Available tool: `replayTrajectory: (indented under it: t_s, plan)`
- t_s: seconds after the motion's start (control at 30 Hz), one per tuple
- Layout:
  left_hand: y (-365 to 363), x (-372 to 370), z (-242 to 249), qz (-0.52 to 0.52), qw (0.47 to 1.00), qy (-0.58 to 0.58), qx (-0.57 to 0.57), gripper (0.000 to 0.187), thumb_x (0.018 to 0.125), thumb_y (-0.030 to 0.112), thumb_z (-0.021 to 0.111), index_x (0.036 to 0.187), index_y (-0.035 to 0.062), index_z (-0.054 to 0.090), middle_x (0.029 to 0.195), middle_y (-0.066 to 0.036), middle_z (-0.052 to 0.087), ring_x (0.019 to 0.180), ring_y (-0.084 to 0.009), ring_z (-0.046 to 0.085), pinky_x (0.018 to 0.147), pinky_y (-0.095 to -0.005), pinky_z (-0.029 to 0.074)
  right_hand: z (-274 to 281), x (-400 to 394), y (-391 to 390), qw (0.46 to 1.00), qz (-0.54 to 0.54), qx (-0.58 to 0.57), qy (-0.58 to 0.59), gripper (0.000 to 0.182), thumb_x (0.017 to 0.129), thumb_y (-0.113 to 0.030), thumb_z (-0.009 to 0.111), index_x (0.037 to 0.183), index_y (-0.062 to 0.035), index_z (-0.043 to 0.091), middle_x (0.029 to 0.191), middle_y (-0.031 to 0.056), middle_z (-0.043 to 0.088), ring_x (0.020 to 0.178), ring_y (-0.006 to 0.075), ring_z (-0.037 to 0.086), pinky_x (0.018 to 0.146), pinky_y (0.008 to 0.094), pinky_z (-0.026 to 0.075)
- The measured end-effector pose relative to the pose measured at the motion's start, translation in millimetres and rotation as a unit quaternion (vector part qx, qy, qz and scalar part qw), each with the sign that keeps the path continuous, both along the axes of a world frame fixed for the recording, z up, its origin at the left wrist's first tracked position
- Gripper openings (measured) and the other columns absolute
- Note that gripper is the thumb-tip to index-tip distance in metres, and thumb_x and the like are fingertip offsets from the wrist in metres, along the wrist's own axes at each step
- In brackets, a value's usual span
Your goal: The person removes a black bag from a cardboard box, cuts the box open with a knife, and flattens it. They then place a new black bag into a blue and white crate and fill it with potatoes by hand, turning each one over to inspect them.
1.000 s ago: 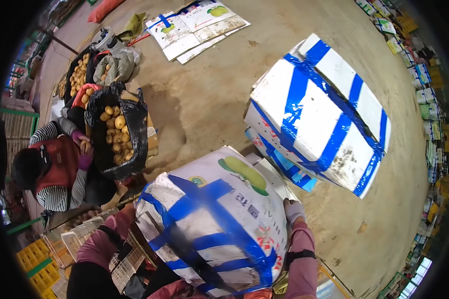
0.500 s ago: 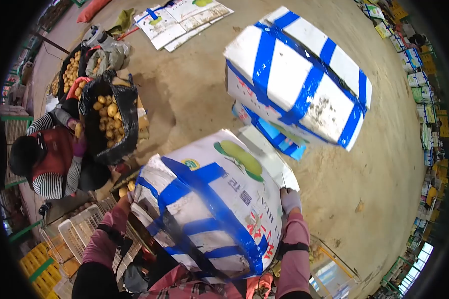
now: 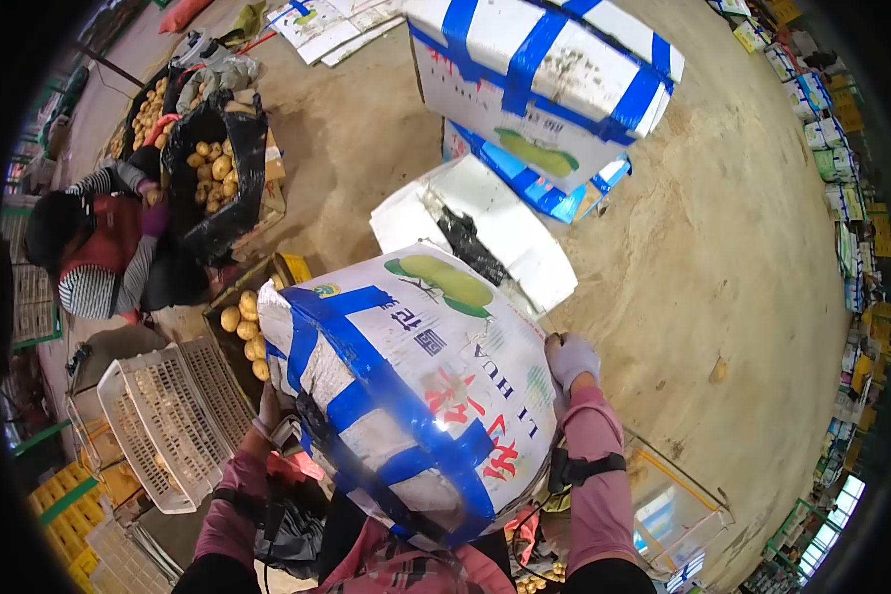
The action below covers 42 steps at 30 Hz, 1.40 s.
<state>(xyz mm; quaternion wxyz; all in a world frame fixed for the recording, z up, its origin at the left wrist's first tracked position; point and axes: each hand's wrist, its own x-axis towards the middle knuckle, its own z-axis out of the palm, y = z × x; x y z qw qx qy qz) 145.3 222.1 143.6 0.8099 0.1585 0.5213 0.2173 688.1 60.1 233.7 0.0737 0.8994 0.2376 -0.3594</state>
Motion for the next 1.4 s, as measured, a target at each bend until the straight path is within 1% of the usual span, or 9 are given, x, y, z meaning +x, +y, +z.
replayTrajectory:
  t_s: [0.43, 0.63, 0.77, 0.83, 1.17, 1.23, 1.3, 1.37, 1.4]
  plan:
    - [-105, -125, -57, -0.045, 0.992, 0.115, -0.001, 0.053, 0.099, 0.062, 0.04, 0.112, 0.0134, 0.057, 0.087, -0.001, 0.057, 0.079, -0.0166, 0.056, 0.072, -0.0311, 0.047, -87, -84, -89, 0.996, 0.046, -0.071, 0.04, 0.05, 0.091, -0.045, 0.047, 0.11, -0.0047, 0.071, 0.116, 0.0247, 0.066, 0.11, 0.0415, 0.063, 0.096, 0.0463, 0.048]
    - [-122, -26, -40, -0.064, 0.964, -0.002, -0.258, 0.074, 0.096, 0.061, 0.049, 0.142, 0.0032, 0.047, 0.121, -0.012, 0.065, 0.108, -0.0252, 0.063, 0.089, -0.0359, 0.053, -148, -81, -151, 0.952, -0.142, 0.255, 0.095, 0.041, 0.098, -0.036, 0.049, 0.109, -0.0025, 0.07, 0.11, 0.0241, 0.068, 0.104, 0.0407, 0.065, 0.091, 0.0419, 0.051]
    - [-210, 65, -147, -0.4, 0.75, 0.47, 0.236, 0.07, 0.092, 0.037, 0.068, 0.136, -0.0115, 0.044, 0.122, -0.021, 0.063, 0.108, -0.0292, 0.063, 0.092, -0.0343, 0.052, -192, -96, -240, 0.949, -0.166, 0.266, -0.012, 0.037, 0.099, -0.036, 0.051, 0.118, -0.0083, 0.067, 0.104, 0.0196, 0.07, 0.099, 0.0373, 0.067, 0.089, 0.0414, 0.052]
    - [-215, 88, -125, -0.132, 0.934, 0.312, 0.108, 0.056, 0.08, 0.013, 0.082, 0.125, -0.0026, 0.052, 0.111, -0.013, 0.065, 0.1, -0.0195, 0.063, 0.083, -0.0283, 0.053, -225, -143, -275, 0.957, -0.158, 0.237, -0.044, 0.034, 0.098, -0.031, 0.053, 0.123, -0.0107, 0.064, 0.115, 0.0161, 0.068, 0.106, 0.0342, 0.064, 0.094, 0.0411, 0.049]
    - [-222, 28, -164, -0.068, 0.985, 0.125, 0.095, 0.052, 0.087, 0.025, 0.078, 0.122, -0.0039, 0.053, 0.103, -0.01, 0.068, 0.088, -0.0163, 0.065, 0.073, -0.0297, 0.054, -283, -180, -290, 0.922, -0.071, 0.277, -0.262, 0.024, 0.095, -0.028, 0.058, 0.113, -0.0139, 0.066, 0.109, 0.0128, 0.067, 0.098, 0.0359, 0.06, 0.087, 0.0452, 0.048]
    - [-215, 5, -182, -0.283, 0.883, 0.202, 0.316, 0.048, 0.088, 0.023, 0.076, 0.122, -0.003, 0.054, 0.102, -0.01, 0.068, 0.088, -0.0157, 0.065, 0.073, -0.0293, 0.053, -277, -149, -274, 0.94, -0.049, 0.215, -0.259, 0.03, 0.099, -0.037, 0.051, 0.112, -0.0134, 0.064, 0.119, 0.0152, 0.063, 0.101, 0.0387, 0.059, 0.088, 0.0492, 0.048]
    - [-194, 0, -180, -0.456, 0.608, 0.275, 0.588, 0.046, 0.09, 0.021, 0.075, 0.123, -0.0021, 0.054, 0.101, -0.01, 0.068, 0.087, -0.0148, 0.064, 0.072, -0.0291, 0.052, -305, -95, -261, 0.887, -0.015, 0.324, -0.329, 0.037, 0.101, -0.041, 0.046, 0.127, -0.0183, 0.06, 0.13, 0.0159, 0.058, 0.119, 0.0385, 0.055, 0.097, 0.0473, 0.047]
    - [-210, 32, -163, -0.299, 0.848, 0.224, 0.375, 0.046, 0.091, 0.025, 0.073, 0.124, -0.0014, 0.055, 0.099, -0.009, 0.069, 0.087, -0.0161, 0.064, 0.075, -0.0305, 0.051, -310, -64, -236, 0.941, -0.099, 0.289, -0.144, 0.044, 0.102, -0.046, 0.04, 0.132, -0.0197, 0.06, 0.13, 0.0186, 0.061, 0.124, 0.0362, 0.054, 0.103, 0.0438, 0.043]
    - [-209, 22, -168, -0.343, 0.814, 0.239, 0.404, 0.044, 0.089, 0.023, 0.071, 0.125, 0.0006, 0.057, 0.101, -0.01, 0.069, 0.092, -0.0212, 0.063, 0.08, -0.0342, 0.05, -306, -66, -223, 0.973, -0.042, 0.208, -0.086, 0.053, 0.099, -0.054, 0.038, 0.133, -0.0195, 0.06, 0.128, 0.0196, 0.062, 0.123, 0.0384, 0.055, 0.105, 0.0434, 0.042]
